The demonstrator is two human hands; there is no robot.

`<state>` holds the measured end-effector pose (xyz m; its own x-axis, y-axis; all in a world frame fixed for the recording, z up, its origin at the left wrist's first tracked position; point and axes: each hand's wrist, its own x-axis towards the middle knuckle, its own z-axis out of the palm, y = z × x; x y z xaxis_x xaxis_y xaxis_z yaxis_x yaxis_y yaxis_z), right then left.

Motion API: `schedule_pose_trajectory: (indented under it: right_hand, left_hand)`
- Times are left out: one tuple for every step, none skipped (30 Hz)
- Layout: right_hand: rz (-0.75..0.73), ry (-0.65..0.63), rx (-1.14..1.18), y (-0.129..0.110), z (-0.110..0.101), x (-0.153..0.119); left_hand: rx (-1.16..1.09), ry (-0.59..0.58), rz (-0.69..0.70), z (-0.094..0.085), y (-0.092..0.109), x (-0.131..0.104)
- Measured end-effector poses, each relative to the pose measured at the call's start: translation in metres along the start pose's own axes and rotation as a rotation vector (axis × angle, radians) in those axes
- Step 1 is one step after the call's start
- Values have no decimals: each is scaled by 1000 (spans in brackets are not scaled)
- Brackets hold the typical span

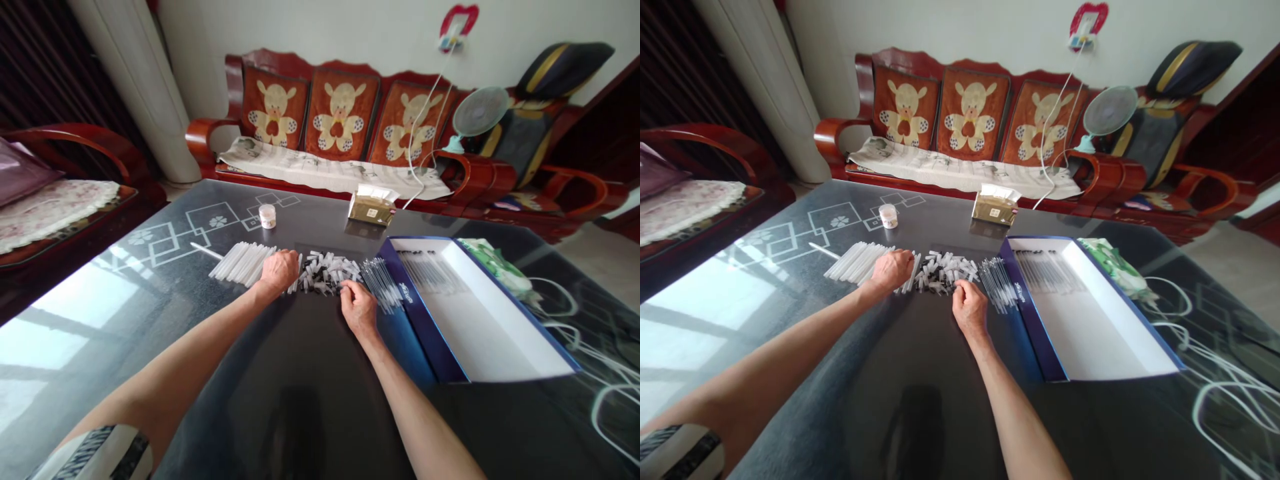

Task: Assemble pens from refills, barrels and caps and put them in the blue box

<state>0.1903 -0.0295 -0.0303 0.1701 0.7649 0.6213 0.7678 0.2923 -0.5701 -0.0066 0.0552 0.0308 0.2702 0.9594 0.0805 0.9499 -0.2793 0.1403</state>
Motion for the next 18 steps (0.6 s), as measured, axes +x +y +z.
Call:
schedule_pose_trajectory:
  right_hand:
    - [6, 4, 1, 0, 1, 0]
    - [9, 6, 3, 1, 1, 0]
    - [10, 5, 5, 1, 2, 0]
    - [10, 5, 7, 2, 2, 0]
    - [9, 5, 10, 2, 2, -1]
    - [9, 7, 14, 2, 2, -1]
    - [8, 10, 18, 2, 2, -1]
    - [7, 12, 20, 3, 2, -1]
    - [6, 14, 22, 3, 3, -1]
    - [6, 15, 23, 3, 3, -1]
    - [7, 15, 22, 3, 3, 0]
    - [8, 16, 21, 2, 3, 0]
    - [9, 16, 20, 2, 3, 0]
    - [10, 16, 20, 2, 3, 0]
    - [10, 15, 20, 2, 3, 0]
    - [11, 14, 22, 2, 3, 0]
    - [11, 13, 25, 3, 3, 0]
    - [12, 12, 27, 3, 3, 0]
  left_hand:
    - [12, -29, -12, -4, -1, 5]
    - [21, -59, -17, -7, -1, 9]
    - [30, -84, -19, -8, -1, 11]
    - [38, -109, -19, -9, 0, 12]
    - [45, -129, -17, -9, 1, 12]
    - [52, -144, -13, -8, 2, 11]
    - [58, -154, -8, -8, 3, 10]
    - [64, -162, -6, -8, 4, 9]
    - [70, -168, -6, -7, 5, 9]
    - [76, -174, -10, -8, 6, 8]
    - [83, -179, -16, -8, 8, 8]
    - [90, -183, -25, -8, 9, 9]
    - [96, -187, -34, -9, 10, 9]
    - [102, -191, -44, -9, 12, 10]
    - [106, -195, -53, -10, 13, 11]
    - [110, -199, -62, -11, 15, 12]
    - [112, -205, -70, -11, 16, 14]
    - [114, -212, -79, -11, 18, 15]
